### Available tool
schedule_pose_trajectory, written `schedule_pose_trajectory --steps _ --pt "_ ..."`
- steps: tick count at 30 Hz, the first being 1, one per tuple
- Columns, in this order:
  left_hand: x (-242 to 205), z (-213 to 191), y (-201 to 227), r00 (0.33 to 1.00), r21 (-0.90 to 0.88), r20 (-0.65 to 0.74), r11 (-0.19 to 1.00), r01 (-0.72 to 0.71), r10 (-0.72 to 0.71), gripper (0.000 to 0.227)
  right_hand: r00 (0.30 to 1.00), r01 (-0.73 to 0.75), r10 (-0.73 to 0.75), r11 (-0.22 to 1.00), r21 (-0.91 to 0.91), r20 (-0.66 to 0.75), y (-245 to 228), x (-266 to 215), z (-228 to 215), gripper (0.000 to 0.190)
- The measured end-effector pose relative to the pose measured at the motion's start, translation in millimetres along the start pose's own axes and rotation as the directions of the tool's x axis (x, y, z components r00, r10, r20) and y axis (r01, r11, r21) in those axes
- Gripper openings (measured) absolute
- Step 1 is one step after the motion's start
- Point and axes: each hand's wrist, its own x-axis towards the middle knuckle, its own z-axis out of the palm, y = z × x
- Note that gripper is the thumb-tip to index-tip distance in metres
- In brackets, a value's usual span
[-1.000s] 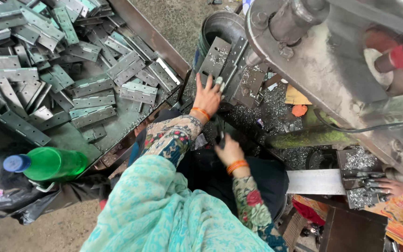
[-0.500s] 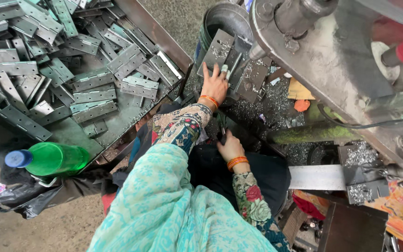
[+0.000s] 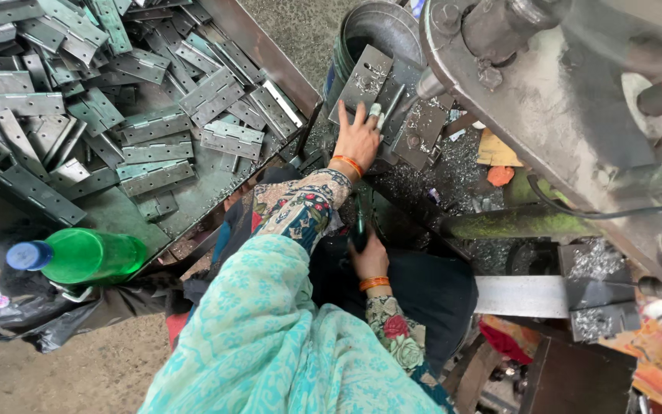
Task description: The person repeatedly picks up metal brackets from a bin, places them into a punching machine, and operates the lever to punch holes. The processed brackets are then returned to the bin.
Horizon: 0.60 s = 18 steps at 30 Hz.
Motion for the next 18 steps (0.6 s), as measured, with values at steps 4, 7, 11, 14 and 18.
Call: schedule_pose_trajectory --steps 4,7,11,14,18 --pt "-8.7 0.8 -3.2 0.991 0.022 -0.136 1.0 0.004 -0.001 0.042 0.995 -0.044 0.047 0.998 -0.035 0.084 10.8 1.1 13.8 0.074" --pt "-3.6 1.2 -2.6 0.996 -0.036 -0.084 0.999 -0.017 0.014 0.033 0.988 0.003 0.009 0.997 -0.075 0.152 0.2 17.7 -16.1 0.076" --pt "10.4 6.2 1.3 0.999 -0.029 0.039 1.0 0.011 -0.01 0.03 0.966 0.042 0.003 0.985 -0.166 0.26 -24.5 43.1 -69.8 0.067" --pt "28.7 10.5 6.0 1.0 -0.029 -0.019 1.0 0.001 -0.001 0.031 0.952 0.022 0.049 0.973 -0.228 0.301 -34.0 58.1 -87.2 0.062" --pt "39.2 17.0 4.6 1.0 -0.036 -0.007 0.999 -0.007 0.007 0.03 0.962 -0.038 0.101 0.97 -0.241 0.253 -22.6 36.3 -47.7 0.076"
